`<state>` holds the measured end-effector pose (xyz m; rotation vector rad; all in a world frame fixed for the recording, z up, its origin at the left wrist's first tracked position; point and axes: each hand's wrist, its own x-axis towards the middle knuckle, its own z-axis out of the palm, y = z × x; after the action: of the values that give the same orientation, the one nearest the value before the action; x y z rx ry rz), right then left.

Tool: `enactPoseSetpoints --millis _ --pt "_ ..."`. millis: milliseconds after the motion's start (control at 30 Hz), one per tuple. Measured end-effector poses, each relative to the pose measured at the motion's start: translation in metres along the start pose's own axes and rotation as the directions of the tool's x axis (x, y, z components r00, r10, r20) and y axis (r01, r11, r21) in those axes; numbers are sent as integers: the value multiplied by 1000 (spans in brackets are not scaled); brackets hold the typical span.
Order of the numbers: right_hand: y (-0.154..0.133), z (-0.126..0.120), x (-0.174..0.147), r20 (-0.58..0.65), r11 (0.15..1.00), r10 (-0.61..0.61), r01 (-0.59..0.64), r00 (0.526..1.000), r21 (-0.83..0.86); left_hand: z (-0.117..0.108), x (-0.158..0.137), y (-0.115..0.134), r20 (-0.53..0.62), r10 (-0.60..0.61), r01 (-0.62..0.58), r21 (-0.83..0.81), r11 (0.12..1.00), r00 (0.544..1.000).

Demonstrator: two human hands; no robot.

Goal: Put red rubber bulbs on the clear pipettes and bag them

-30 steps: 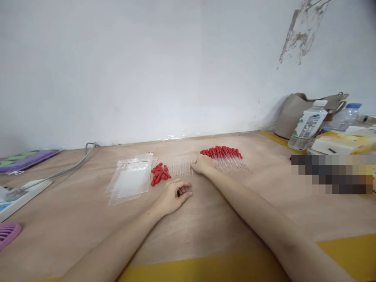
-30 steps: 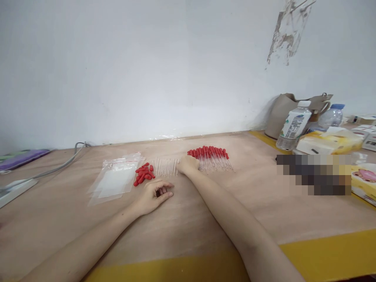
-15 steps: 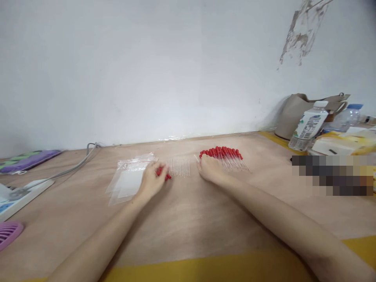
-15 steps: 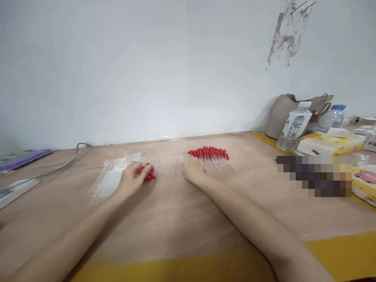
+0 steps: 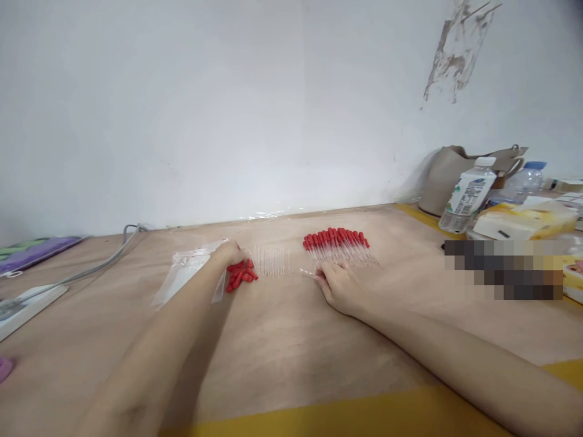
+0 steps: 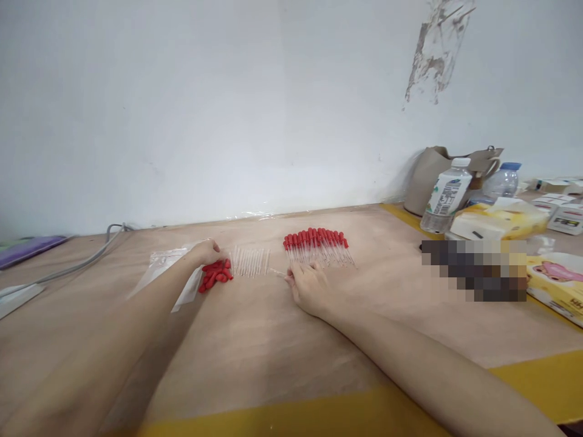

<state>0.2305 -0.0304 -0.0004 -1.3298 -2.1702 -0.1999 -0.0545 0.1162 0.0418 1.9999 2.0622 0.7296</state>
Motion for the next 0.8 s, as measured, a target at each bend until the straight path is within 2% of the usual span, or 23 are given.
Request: enactPoseSetpoints --millis 100,200,267,300,333,367,433,500,600,700,800 --pt "3 5 0 -14 999 -6 7 1000 33 -1 -1 4 13 -73 72 70 995 997" --pt "7 12 -1 -13 996 -10 11 1000 93 -7 -16 13 -64 -54 59 89 994 996" --pt "9 16 -1 -19 991 -3 6 1000 130 -11 -34 21 -119 31 -23 70 997 992" --pt "10 17 -1 -28 989 -7 11 1000 146 -11 -46 25 -138 104 -98 47 994 985" --pt "11 18 -1 -40 987 -17 23 999 157 -10 -59 28 -178 219 -228 -33 973 960" --pt "11 19 -1 -51 986 -32 40 998 162 -7 -72 31 -159 297 -320 -142 937 942" --pt "11 19 -1 -62 985 -64 73 996 157 3 -99 36 -48 386 -374 -377 847 921" --pt "10 19 -1 -63 985 -90 99 994 142 16 -121 38 -3 417 -360 -509 782 909" --pt "10 17 -2 -58 982 -124 131 991 137 33 -141 40 78 376 -257 -604 755 923" --pt "8 14 -4 -52 973 -161 167 986 158 42 -149 40 141 363 -186 -660 728 921" --pt "6 12 -5 -60 963 -193 200 979 179 43 -151 40 154 398 -184 -701 689 904"
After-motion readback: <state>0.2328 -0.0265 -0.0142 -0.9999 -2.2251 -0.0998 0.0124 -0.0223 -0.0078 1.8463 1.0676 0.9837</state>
